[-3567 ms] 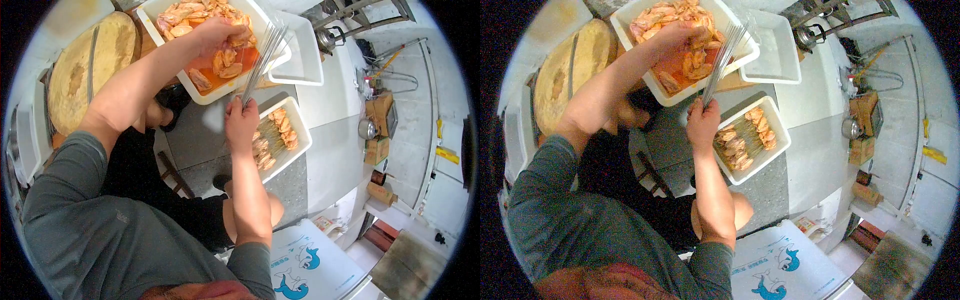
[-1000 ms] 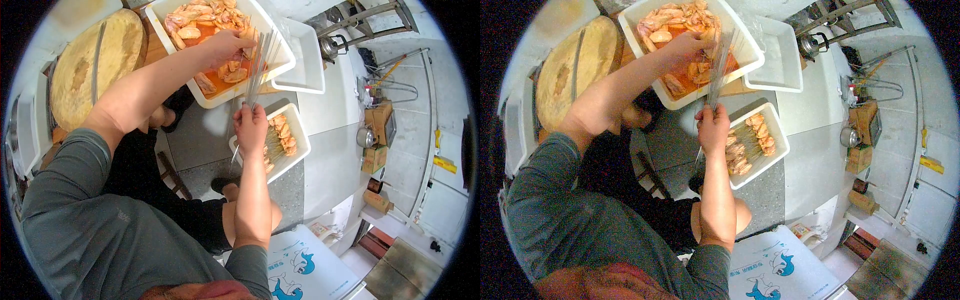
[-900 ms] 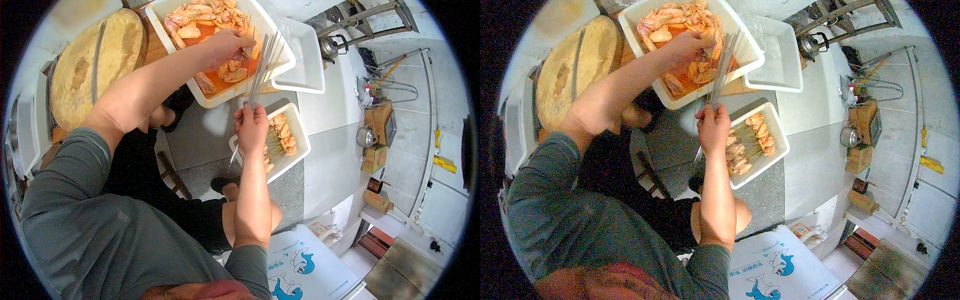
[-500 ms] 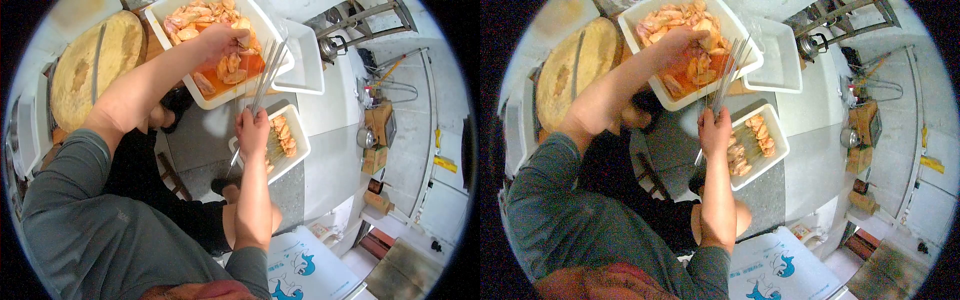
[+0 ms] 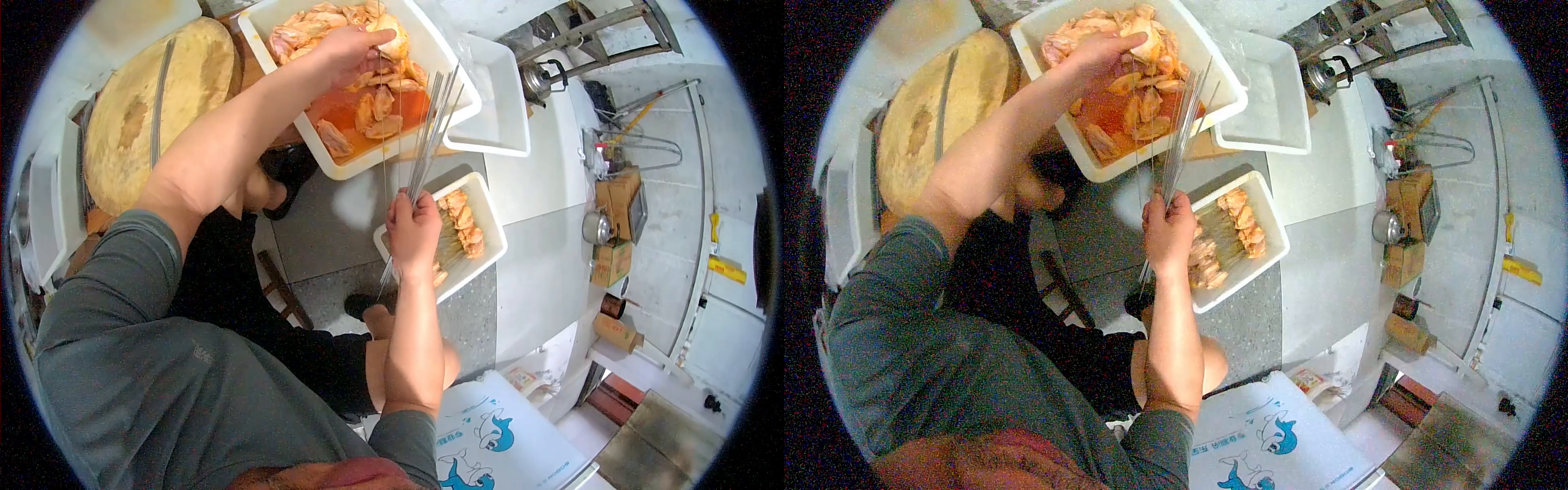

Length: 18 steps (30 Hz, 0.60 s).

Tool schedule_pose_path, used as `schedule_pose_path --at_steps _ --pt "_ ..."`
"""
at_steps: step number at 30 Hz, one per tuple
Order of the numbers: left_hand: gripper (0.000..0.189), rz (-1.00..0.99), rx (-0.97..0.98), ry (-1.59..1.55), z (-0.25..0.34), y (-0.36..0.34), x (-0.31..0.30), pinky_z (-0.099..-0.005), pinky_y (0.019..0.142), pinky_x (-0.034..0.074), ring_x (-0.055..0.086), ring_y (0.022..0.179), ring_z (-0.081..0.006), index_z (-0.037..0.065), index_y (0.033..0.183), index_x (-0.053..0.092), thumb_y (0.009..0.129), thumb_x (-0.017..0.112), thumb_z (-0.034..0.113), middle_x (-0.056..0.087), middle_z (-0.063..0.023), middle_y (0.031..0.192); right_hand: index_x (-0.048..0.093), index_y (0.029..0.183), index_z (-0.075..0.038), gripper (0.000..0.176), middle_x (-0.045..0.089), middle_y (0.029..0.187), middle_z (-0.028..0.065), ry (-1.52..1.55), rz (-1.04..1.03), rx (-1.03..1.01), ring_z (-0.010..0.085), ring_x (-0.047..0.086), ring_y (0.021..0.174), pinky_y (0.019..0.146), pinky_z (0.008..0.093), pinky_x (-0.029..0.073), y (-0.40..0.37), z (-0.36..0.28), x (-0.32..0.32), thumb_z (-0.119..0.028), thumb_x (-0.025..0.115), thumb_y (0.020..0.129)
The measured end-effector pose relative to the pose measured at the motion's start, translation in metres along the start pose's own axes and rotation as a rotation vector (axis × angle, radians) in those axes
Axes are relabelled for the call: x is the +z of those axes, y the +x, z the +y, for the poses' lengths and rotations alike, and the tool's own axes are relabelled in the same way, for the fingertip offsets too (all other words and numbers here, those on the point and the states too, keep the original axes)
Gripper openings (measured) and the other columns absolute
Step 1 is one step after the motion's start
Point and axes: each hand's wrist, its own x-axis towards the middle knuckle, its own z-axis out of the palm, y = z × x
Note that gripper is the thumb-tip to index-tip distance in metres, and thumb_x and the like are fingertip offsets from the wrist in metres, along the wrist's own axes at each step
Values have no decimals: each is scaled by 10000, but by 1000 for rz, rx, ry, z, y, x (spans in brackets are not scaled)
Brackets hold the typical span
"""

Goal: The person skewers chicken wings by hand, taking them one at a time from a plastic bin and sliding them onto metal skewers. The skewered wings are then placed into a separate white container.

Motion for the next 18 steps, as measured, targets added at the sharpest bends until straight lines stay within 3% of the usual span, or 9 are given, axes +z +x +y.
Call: schedule_pose_path --at_steps 3,9,18 --pt "290 -32 19 -28 1 -1 0 -332 852 572 630 863 -169 -52 1071 497 934 615 174 578 -87 995 529 976 -25 54 519 686 10 -9 5 22 66 432 530 436 200 313 -1 -1 0 -73 524 953" --pt "276 126 -8 107 21 -24 21 -333 842 572 629 903 -195 -58 1059 502 941 603 171 589 -109 1037 528 978 -35 46 515 690 10 -1 -9 5 67 429 528 431 199 313 1 2 0 -76 517 959" --pt "299 -70 0 -18 3 -8 8 -339 846 552 629 951 -194 -13 1115 511 927 626 190 612 -105 1056 532 977 -74 52 502 671 -7 -27 -1 59 55 408 481 379 201 282 0 -2 4 -124 519 966"
